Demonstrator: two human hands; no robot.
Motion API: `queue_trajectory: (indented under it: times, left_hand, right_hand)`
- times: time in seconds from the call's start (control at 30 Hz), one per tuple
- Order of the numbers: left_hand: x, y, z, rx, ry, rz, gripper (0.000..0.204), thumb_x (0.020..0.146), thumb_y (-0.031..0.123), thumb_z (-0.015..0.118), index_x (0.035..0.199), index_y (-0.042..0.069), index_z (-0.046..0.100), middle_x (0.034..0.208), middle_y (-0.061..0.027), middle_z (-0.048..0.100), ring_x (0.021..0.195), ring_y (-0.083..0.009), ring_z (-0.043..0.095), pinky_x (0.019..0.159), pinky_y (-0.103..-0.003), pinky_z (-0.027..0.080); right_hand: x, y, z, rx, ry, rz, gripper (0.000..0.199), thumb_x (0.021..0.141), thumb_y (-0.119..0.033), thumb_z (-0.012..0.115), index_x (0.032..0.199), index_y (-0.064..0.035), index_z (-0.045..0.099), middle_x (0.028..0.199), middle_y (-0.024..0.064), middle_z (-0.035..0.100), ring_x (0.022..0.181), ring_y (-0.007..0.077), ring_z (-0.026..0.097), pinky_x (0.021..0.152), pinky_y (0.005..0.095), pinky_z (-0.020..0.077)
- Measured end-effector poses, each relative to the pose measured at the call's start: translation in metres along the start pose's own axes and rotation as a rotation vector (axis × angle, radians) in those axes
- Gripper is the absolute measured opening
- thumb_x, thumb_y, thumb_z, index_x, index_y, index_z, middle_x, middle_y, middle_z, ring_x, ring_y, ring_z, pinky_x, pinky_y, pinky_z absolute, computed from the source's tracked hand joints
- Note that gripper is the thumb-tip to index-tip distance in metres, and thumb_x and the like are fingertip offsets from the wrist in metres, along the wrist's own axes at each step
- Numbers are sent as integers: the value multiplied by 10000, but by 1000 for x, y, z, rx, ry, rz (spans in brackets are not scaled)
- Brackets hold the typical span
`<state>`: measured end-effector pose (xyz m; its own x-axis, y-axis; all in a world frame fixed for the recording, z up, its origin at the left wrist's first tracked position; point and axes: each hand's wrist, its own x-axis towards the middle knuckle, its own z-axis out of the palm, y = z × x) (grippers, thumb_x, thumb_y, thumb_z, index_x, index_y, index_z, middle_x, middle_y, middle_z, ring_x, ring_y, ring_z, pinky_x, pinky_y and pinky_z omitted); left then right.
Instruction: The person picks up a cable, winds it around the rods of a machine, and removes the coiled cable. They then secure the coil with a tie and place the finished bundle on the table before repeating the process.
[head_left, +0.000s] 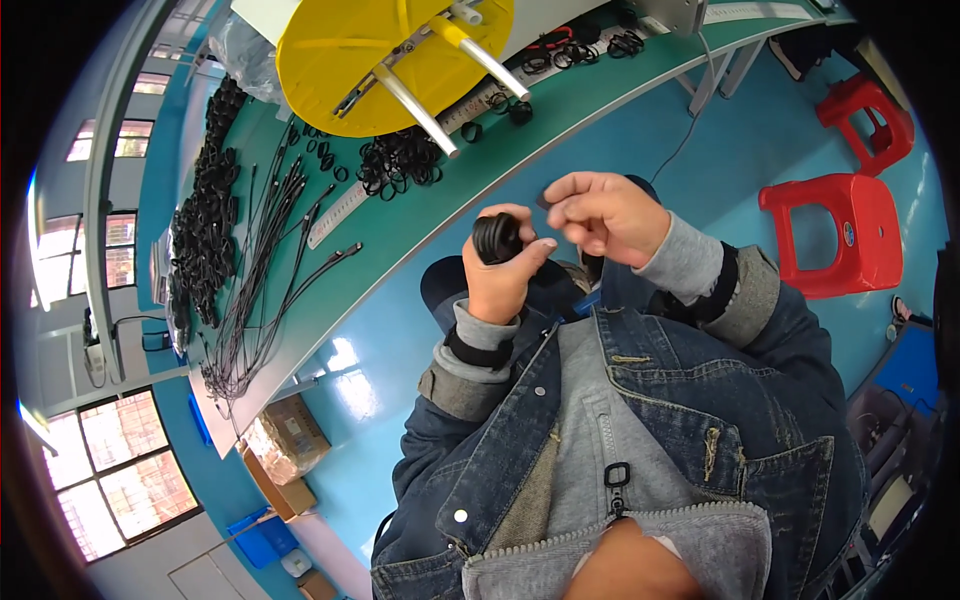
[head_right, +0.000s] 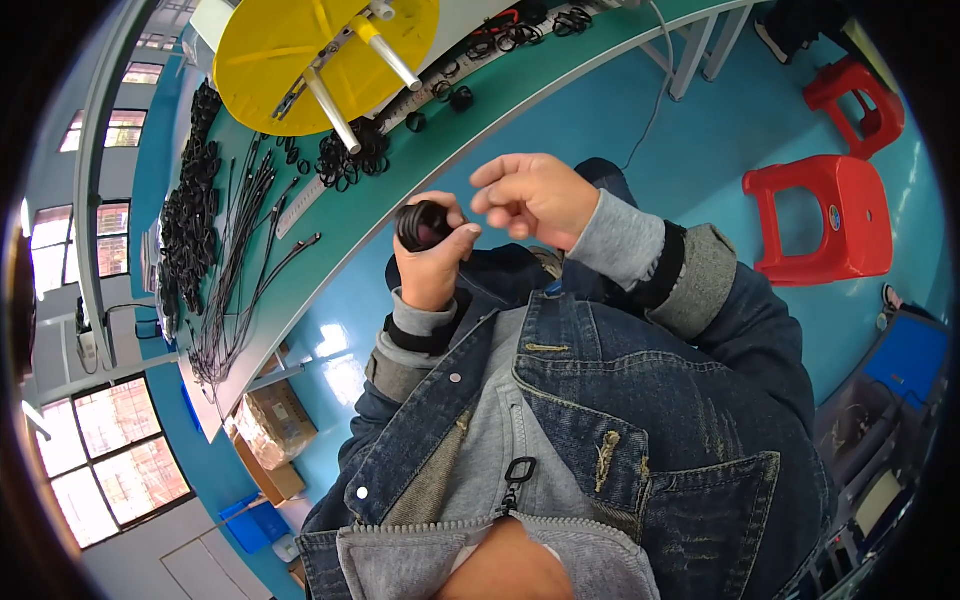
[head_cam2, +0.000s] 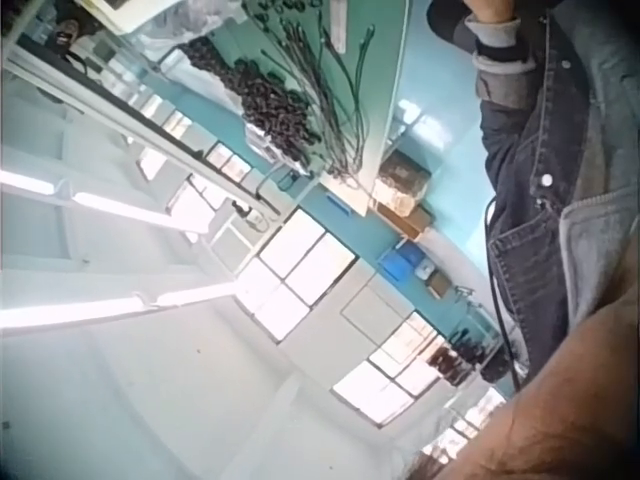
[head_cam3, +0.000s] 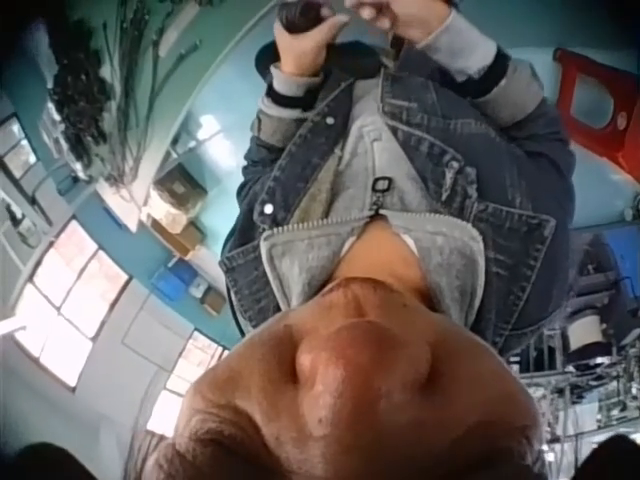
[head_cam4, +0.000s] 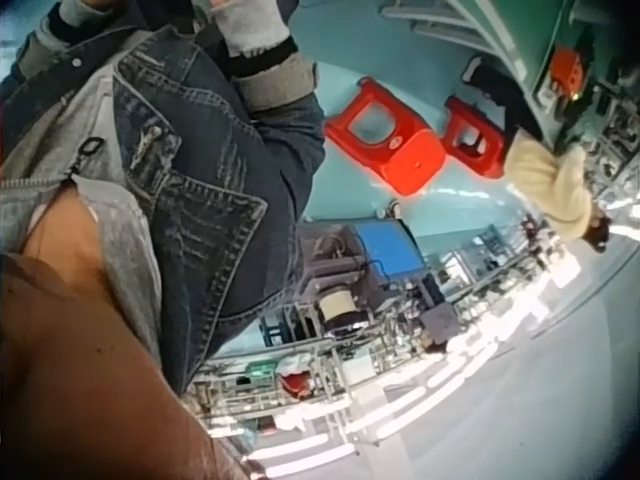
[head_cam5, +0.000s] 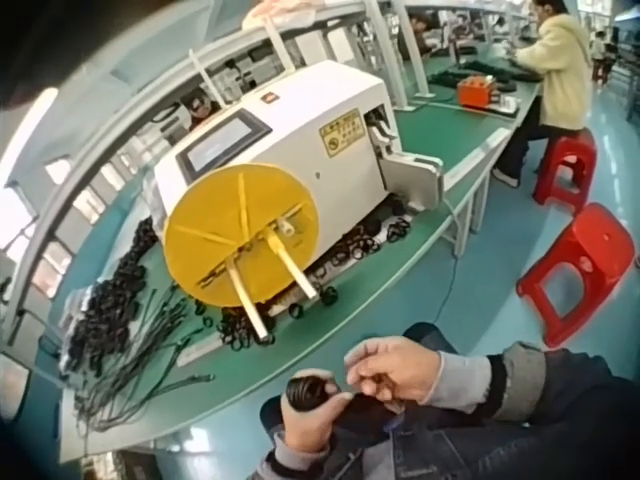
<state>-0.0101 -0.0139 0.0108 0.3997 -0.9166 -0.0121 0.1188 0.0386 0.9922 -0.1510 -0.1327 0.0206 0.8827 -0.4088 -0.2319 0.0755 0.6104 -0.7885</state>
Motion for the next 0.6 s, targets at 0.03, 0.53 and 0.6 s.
queue_trajectory:
  times: [0.03,0.53,0.6]
  left_hand:
    - [1,0,1,76,-23,-19,489,589,-23,725,1027,-2,508,878,-99,590,766,-168,579,654,-289,473]
    - [3,-29,7,1046,-141,510,150,763,144,630,687,35,560,635,-50,546,560,-193,526,475,-301,397]
    - [4,-30,-7,377,-369,-52,162,783,179,608,805,22,574,701,-66,547,588,-181,502,468,-271,367]
  right_hand:
    - [0,1,-3,92,44,16,347,770,-257,643,923,18,496,665,144,557,464,206,528,426,314,433]
    - [6,7,43,-1698,200,-547,403,837,-376,554,679,-10,499,559,129,544,494,238,572,426,321,450]
    - [12,1,40,-1708,197,-471,421,850,-389,540,674,-9,500,536,110,535,491,211,571,427,309,448]
